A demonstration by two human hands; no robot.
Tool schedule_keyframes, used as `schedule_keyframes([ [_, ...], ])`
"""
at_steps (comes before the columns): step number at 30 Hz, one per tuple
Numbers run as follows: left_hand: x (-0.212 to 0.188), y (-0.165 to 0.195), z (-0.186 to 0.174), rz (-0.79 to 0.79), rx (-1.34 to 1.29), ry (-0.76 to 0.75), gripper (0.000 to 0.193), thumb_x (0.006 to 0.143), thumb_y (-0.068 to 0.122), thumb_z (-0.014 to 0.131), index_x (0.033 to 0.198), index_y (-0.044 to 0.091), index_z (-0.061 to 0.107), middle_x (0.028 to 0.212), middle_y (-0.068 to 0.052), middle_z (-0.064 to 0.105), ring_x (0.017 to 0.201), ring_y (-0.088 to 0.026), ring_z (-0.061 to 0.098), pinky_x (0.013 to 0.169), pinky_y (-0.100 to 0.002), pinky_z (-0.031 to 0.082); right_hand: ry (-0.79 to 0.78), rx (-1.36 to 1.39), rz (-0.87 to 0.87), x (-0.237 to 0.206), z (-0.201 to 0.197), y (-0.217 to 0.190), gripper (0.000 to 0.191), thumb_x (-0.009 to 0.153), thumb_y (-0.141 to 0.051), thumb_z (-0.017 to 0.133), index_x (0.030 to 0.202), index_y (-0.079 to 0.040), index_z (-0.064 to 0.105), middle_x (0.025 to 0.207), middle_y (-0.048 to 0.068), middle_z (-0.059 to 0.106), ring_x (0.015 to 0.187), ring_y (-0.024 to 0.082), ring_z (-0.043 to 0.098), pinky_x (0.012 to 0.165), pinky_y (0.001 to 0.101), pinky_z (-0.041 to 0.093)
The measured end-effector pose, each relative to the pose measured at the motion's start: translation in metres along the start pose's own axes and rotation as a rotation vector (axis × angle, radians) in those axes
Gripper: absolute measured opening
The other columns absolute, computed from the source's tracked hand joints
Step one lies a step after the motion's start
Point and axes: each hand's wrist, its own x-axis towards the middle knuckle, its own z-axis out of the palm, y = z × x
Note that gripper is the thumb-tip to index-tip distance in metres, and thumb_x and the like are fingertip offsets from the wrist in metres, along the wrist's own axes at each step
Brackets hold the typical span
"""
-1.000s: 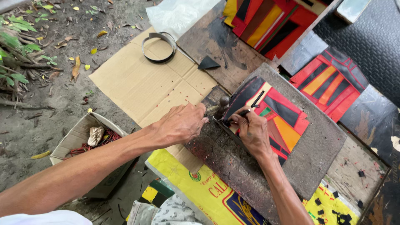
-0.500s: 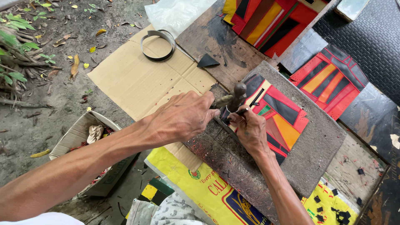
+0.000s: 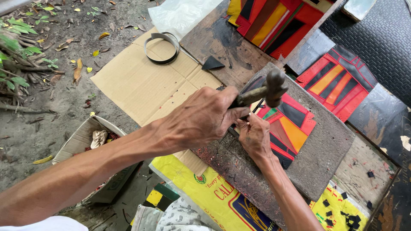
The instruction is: The person hammers tacks along the edge of a colorful patchwork leather pouch using a hammer, holding a small punch against each tack. They finish one pouch, place it on a stack of completed pouches, take another pouch from the stack, and continue hammering tacks along its edge.
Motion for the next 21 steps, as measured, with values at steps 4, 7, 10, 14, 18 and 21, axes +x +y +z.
schedule_keyframes([
  [4,0.001,-0.001,0.007,-0.034,0.092,-0.118,0.031,0.102,0.027,0.060,0.096,-0.002,0.056,0.055,-0.019,0.062,0.045,-0.033,0.063,0.046,-0.049,0.047,0.035,-0.114,-0.113,-0.002,0.002,0.007,0.003,0.096,-0.001,0.063,0.098,-0.002,0.065,0.072,0.016,0.065,0.063,0.021,0.065,0.059,0.0373,0.050],
  [7,-0.002,-0.002,0.006,-0.053,0.160,-0.141,0.035,0.101,0.030,0.062,0.091,-0.002,0.056,0.054,-0.018,0.060,0.045,-0.032,0.061,0.046,-0.048,0.046,0.036,-0.159,-0.155,0.000,0.002,0.010,0.004,0.096,-0.005,0.067,0.098,-0.004,0.070,0.071,0.016,0.069,0.061,0.022,0.067,0.056,0.0367,0.051],
  [10,-0.004,-0.001,0.003,0.040,-0.033,0.025,0.032,0.099,0.029,0.063,0.096,-0.002,0.057,0.056,-0.018,0.059,0.043,-0.031,0.060,0.042,-0.046,0.045,-0.019,0.067,0.003,0.001,0.000,0.008,0.006,0.100,-0.008,0.064,0.098,-0.002,0.066,0.069,0.010,0.070,0.064,0.016,0.073,0.055,0.0314,0.055],
  [14,-0.001,-0.001,-0.001,0.152,-0.036,0.124,0.032,0.102,0.028,0.062,0.096,-0.003,0.057,0.058,-0.018,0.059,0.046,-0.031,0.062,0.044,-0.046,0.045,-0.001,0.009,-0.007,0.004,-0.003,-0.001,0.010,0.100,-0.009,0.067,0.092,-0.002,0.064,0.067,0.010,0.069,0.063,0.015,0.073,0.057,0.0307,0.054],
  [18,0.003,-0.003,0.004,0.060,0.064,0.019,0.037,0.100,0.031,0.063,0.092,-0.004,0.056,0.054,-0.020,0.059,0.043,-0.033,0.062,0.043,-0.047,0.046,0.024,0.033,-0.041,0.001,-0.003,-0.008,0.007,0.100,-0.009,0.064,0.099,-0.003,0.067,0.068,0.010,0.069,0.064,0.015,0.073,0.057,0.0312,0.054],
  [21,0.003,-0.003,0.008,0.048,0.092,0.003,0.040,0.100,0.032,0.063,0.090,-0.005,0.055,0.055,-0.019,0.059,0.044,-0.033,0.061,0.043,-0.047,0.046,0.017,0.003,-0.034,-0.001,-0.001,-0.008,0.010,0.101,-0.012,0.065,0.100,-0.003,0.068,0.069,0.011,0.068,0.063,0.017,0.071,0.057,0.0332,0.053],
])
